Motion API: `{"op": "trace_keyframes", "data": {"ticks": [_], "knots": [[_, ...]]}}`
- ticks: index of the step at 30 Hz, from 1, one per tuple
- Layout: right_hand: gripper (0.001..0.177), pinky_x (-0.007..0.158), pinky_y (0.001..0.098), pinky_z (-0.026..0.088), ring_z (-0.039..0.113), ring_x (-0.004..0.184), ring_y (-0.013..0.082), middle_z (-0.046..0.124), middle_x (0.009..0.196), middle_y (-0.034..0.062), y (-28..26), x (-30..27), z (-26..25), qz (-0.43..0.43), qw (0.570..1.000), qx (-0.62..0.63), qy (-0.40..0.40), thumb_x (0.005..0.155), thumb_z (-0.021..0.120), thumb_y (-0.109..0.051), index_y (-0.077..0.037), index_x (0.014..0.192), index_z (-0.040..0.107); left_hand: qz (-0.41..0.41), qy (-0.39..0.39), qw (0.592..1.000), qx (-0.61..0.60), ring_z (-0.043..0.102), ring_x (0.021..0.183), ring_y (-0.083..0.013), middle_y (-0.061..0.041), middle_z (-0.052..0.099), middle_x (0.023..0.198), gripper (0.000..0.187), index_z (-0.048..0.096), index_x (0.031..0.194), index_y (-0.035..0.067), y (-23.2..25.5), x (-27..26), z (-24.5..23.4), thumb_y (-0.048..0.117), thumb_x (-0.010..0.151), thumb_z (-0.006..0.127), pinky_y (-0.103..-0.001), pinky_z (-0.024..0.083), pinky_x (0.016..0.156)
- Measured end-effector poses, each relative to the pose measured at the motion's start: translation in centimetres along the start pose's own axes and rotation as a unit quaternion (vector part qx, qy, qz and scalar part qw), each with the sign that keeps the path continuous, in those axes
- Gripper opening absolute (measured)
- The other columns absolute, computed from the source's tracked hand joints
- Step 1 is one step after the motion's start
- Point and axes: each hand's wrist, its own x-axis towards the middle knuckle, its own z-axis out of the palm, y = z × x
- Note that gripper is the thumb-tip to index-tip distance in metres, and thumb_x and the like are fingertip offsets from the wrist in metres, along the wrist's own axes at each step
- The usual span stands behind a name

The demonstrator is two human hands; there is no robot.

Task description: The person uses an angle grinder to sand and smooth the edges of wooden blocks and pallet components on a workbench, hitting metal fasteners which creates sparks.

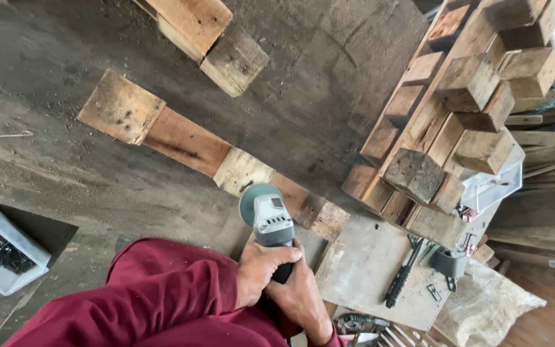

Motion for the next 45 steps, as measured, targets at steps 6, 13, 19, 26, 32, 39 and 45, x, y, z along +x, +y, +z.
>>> {"op": "trace_keyframes", "data": {"ticks": [6,13,19,26,32,39,45], "knots": [[0.103,0.098,0.0393,0.053,0.069,0.119,0.0327,0.068,0.124,0.0217,-0.6,0.2,0.4,-0.007,1.000,0.001,-0.012,0.069,0.080,-0.031,-0.005,0.153,0.027,-0.048,0.009,0.999,-0.010,0.072,0.077,-0.0181,-0.008,0.078,0.087,0.021,0.079,0.094,0.003,0.8,-0.7,-1.0,0.009,0.074,0.083,-0.034,0.059,0.077],[0.096,0.096,0.0401,0.053,0.068,0.119,0.0339,0.069,0.123,0.0216,-1.7,0.1,0.5,-0.022,0.999,0.010,-0.023,0.069,0.080,-0.029,-0.005,0.150,0.033,-0.022,-0.016,0.999,-0.016,0.072,0.078,-0.0161,-0.006,0.078,0.087,0.021,0.079,0.093,0.004,1.3,-0.7,-1.2,0.010,0.073,0.082,-0.032,0.058,0.077],[0.092,0.097,0.0374,0.054,0.071,0.117,0.0293,0.071,0.120,0.0200,-1.2,0.3,0.6,-0.022,0.999,0.034,-0.026,0.071,0.079,-0.027,-0.004,0.148,0.035,-0.024,-0.031,0.999,-0.011,0.071,0.077,-0.0156,-0.005,0.077,0.085,0.020,0.078,0.092,0.003,1.5,-1.0,-1.2,0.009,0.074,0.083,-0.032,0.057,0.076],[0.088,0.097,0.0388,0.053,0.069,0.117,0.0307,0.068,0.125,0.0216,-1.1,0.2,0.5,-0.085,0.994,0.059,-0.020,0.074,0.079,-0.023,0.001,0.148,0.036,-0.037,-0.037,0.998,-0.020,0.071,0.079,-0.0161,-0.005,0.078,0.086,0.020,0.079,0.093,0.003,1.4,-0.7,-1.3,0.010,0.074,0.080,-0.032,0.057,0.078],[0.092,0.095,0.0378,0.055,0.071,0.114,0.0312,0.071,0.118,0.0218,-2.1,0.0,-0.1,0.004,0.999,0.014,-0.032,0.072,0.077,-0.027,-0.002,0.148,0.033,-0.031,-0.022,0.999,-0.012,0.070,0.076,-0.0178,-0.006,0.077,0.084,0.019,0.076,0.092,0.003,1.5,-0.3,-1.0,0.010,0.075,0.082,-0.035,0.057,0.075],[0.086,0.102,0.0407,0.053,0.068,0.121,0.0399,0.067,0.127,0.0278,-0.3,0.3,0.2,-0.090,0.995,-0.021,-0.023,0.079,0.077,-0.029,0.004,0.147,0.037,-0.051,-0.044,0.997,-0.043,0.070,0.080,-0.0167,-0.006,0.077,0.087,0.019,0.076,0.093,0.006,1.2,-1.3,-1.3,0.008,0.075,0.081,-0.033,0.057,0.078],[0.102,0.093,0.0427,0.055,0.067,0.116,0.0418,0.068,0.122,0.0265,-1.4,-0.1,0.5,0.006,0.998,-0.060,-0.020,0.072,0.076,-0.037,0.000,0.153,0.026,-0.056,-0.043,0.997,-0.042,0.071,0.082,-0.0165,-0.005,0.077,0.089,0.022,0.077,0.097,0.004,1.0,-1.2,-1.8,0.008,0.076,0.080,-0.033,0.056,0.080]]}}
